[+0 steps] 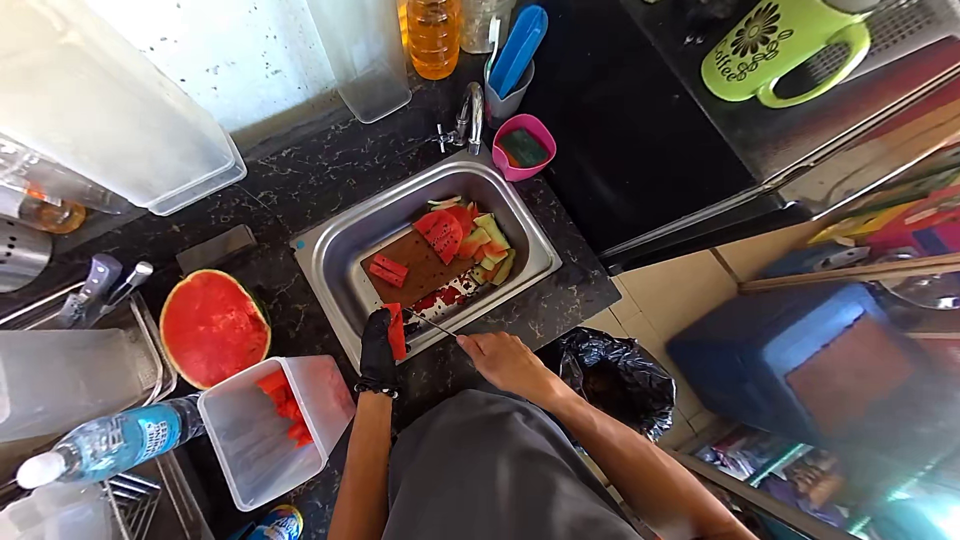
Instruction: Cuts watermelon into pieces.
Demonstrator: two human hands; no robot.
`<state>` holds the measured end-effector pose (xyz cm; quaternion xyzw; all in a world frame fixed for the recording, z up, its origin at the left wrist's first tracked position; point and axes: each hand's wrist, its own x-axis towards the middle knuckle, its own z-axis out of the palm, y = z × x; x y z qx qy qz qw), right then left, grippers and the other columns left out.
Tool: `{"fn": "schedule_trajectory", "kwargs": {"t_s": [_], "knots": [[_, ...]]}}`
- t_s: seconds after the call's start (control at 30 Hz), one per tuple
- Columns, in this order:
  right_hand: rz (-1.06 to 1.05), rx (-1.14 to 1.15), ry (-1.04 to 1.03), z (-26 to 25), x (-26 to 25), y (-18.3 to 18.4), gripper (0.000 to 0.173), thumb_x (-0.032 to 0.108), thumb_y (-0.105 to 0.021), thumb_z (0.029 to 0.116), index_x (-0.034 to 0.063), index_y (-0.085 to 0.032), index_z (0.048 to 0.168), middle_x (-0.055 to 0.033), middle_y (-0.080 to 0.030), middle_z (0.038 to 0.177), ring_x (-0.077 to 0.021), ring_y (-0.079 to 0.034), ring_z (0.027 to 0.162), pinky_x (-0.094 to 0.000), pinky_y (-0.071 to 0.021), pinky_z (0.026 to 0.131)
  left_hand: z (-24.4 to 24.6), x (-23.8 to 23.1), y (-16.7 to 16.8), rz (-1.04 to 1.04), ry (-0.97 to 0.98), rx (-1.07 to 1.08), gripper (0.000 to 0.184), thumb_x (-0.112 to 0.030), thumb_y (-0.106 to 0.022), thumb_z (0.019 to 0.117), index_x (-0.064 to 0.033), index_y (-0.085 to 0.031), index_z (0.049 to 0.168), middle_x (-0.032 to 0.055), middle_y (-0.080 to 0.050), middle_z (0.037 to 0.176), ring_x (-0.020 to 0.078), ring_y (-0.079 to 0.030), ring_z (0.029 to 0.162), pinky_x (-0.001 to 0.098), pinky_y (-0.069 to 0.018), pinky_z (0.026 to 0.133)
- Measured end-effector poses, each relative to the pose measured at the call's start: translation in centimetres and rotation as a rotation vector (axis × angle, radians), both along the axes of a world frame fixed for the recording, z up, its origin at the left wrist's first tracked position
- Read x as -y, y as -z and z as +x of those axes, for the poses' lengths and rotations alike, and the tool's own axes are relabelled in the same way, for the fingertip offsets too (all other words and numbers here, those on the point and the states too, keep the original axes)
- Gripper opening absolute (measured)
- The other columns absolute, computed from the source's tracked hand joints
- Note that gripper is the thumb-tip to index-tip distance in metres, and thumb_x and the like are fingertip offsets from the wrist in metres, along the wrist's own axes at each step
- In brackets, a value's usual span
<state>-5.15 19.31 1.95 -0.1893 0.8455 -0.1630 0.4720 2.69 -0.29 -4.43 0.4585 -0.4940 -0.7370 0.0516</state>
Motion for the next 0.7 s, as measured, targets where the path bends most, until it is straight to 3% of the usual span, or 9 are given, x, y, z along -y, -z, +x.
{"fn": "schedule_trajectory", "kwargs": {"t_s": [0.13,0.27,0.4,0.53,0.7], "knots": [[0.016,0.010,-0.043,0.2,0.0,-0.6,0.067,0.057,-0.023,0.1090,0.0082,-0.067,0.098,-0.0148,-0.066,0.090,-0.0335,-0.066,0.094,-0.0560,-0.0490,0.079,0.0,0.2,0.5,-0.097,0.070,-0.016,0.028,-0.021,-0.040,0.1103,-0.0031,-0.058,0.122,0.0107,-0.071,0.094,0.0146,-0.066,0.069,0.0259,-0.0508,0.052],[0.003,0.021,-0.056,0.0,0.1,-0.2,0.066,0.056,-0.024,0.1093,0.0075,-0.068,0.101,-0.0157,-0.067,0.094,-0.0340,-0.066,0.097,-0.0567,-0.0494,0.081,0.1,0.0,1.0,-0.229,0.170,-0.057,0.027,-0.018,-0.042,0.1095,-0.0015,-0.055,0.126,0.0066,-0.068,0.095,0.0092,-0.064,0.073,0.0244,-0.0529,0.060],[-0.065,0.033,0.066,0.3,-0.1,0.5,0.064,0.050,-0.024,0.1113,0.0031,-0.066,0.101,-0.0174,-0.065,0.092,-0.0343,-0.065,0.095,-0.0558,-0.0486,0.084,-0.2,0.1,0.6,-0.168,0.061,0.014,0.032,-0.022,-0.037,0.1111,-0.0017,-0.054,0.130,0.0141,-0.071,0.102,0.0175,-0.069,0.076,0.0288,-0.0527,0.056],[-0.058,0.038,0.042,0.2,-0.3,0.2,0.064,0.052,-0.025,0.1108,0.0050,-0.066,0.098,-0.0151,-0.064,0.088,-0.0324,-0.065,0.092,-0.0547,-0.0480,0.081,0.0,0.7,1.4,-0.111,0.029,-0.028,0.033,-0.024,-0.033,0.1114,-0.0037,-0.057,0.124,0.0127,-0.074,0.101,0.0176,-0.071,0.075,0.0271,-0.0519,0.052],[-0.033,0.060,-0.049,0.6,0.2,-1.2,0.064,0.054,-0.026,0.1101,0.0065,-0.068,0.104,-0.0168,-0.067,0.095,-0.0346,-0.066,0.098,-0.0572,-0.0493,0.083,0.2,0.5,1.7,-0.208,0.102,-0.151,0.031,-0.020,-0.036,0.1092,-0.0040,-0.052,0.130,0.0068,-0.070,0.103,0.0106,-0.068,0.082,0.0245,-0.0555,0.068]]}}
